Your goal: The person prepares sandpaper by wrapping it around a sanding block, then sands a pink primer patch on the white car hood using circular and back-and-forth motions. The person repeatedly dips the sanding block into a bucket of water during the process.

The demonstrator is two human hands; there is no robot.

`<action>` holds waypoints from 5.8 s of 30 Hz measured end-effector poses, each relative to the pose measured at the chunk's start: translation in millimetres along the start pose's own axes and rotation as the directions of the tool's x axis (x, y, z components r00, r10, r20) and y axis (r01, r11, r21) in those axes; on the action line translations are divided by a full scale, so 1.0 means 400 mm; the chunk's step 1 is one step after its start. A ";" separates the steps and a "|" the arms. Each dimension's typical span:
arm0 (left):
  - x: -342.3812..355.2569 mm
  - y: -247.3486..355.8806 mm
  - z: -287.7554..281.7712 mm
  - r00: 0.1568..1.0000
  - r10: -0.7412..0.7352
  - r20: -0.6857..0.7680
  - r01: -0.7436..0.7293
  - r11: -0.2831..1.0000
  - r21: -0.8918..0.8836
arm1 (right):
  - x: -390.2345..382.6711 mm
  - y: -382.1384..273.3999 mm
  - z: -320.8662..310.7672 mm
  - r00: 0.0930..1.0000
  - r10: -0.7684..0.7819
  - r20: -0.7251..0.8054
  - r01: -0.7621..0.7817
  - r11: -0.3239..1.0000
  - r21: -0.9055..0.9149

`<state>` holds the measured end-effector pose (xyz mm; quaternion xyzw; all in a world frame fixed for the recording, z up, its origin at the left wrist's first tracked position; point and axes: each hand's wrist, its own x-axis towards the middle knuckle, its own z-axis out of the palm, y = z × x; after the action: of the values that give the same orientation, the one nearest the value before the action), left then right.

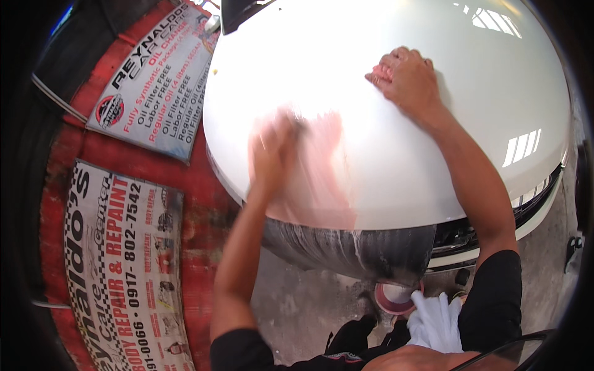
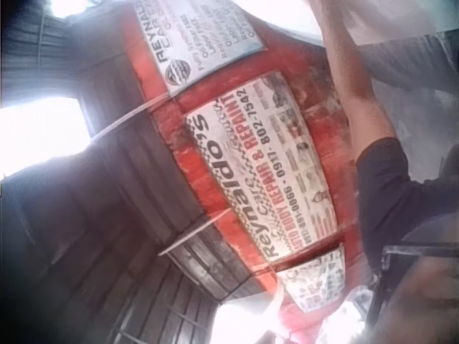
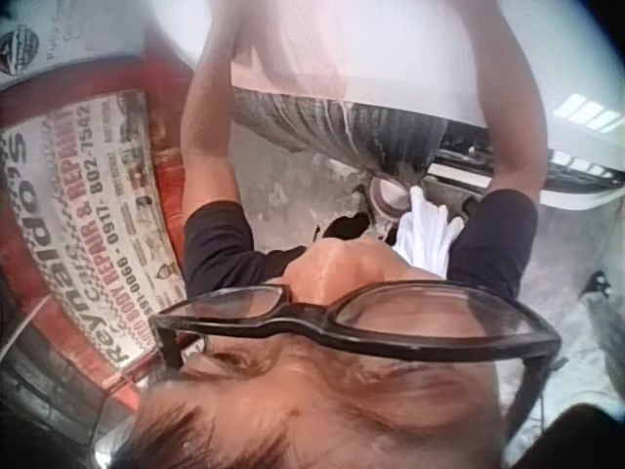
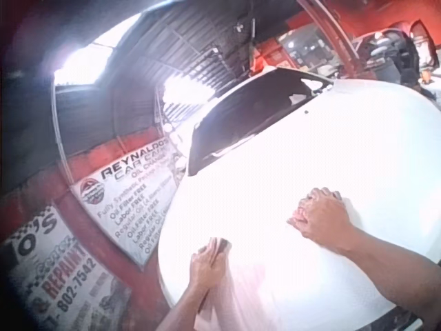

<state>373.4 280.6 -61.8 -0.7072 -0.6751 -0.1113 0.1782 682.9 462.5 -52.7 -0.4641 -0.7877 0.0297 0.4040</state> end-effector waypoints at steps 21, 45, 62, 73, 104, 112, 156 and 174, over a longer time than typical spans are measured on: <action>-0.191 0.036 0.047 0.961 0.259 -0.093 -0.258 0.966 0.021 | 0.005 0.039 -0.004 1.000 -0.019 -0.020 0.018 0.998 -0.063; -0.019 0.115 0.015 0.994 0.109 0.030 -0.108 0.993 -0.044 | 0.006 0.010 0.001 0.999 -0.032 0.031 0.033 0.999 -0.029; 0.096 0.195 0.022 0.991 0.049 -0.121 -0.061 0.994 -0.094 | -0.022 0.020 0.002 0.998 -0.058 -0.038 0.058 0.998 0.019; 0.126 0.100 0.001 0.958 -0.282 -0.052 0.269 0.947 -0.177 | -0.178 -0.144 0.001 0.973 0.153 -0.174 -0.118 0.974 0.194; -0.127 -0.494 -0.273 0.953 -0.102 0.284 0.237 -0.332 -0.913 | -0.172 -0.892 0.349 0.927 0.376 -0.005 -0.359 0.881 -0.307; 0.010 -0.617 -0.039 0.971 0.127 -0.204 -0.240 0.565 -0.790 | -0.387 -1.122 0.499 0.992 0.003 -0.124 -0.054 0.909 -0.412; 0.013 -1.296 0.190 0.818 0.099 -0.567 -0.473 0.677 -0.563 | -0.207 -1.062 0.492 0.782 0.465 -0.416 -0.623 0.617 -0.481; 0.009 -1.305 0.201 0.837 0.082 -0.541 -0.427 0.714 -0.554 | -0.262 -1.194 0.612 0.905 0.358 -0.229 -0.424 0.790 -0.442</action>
<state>-152.4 329.2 -80.7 -0.7621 -0.4185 -0.4849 0.0943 208.2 192.6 -79.8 -0.7037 -0.6278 -0.1154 0.3120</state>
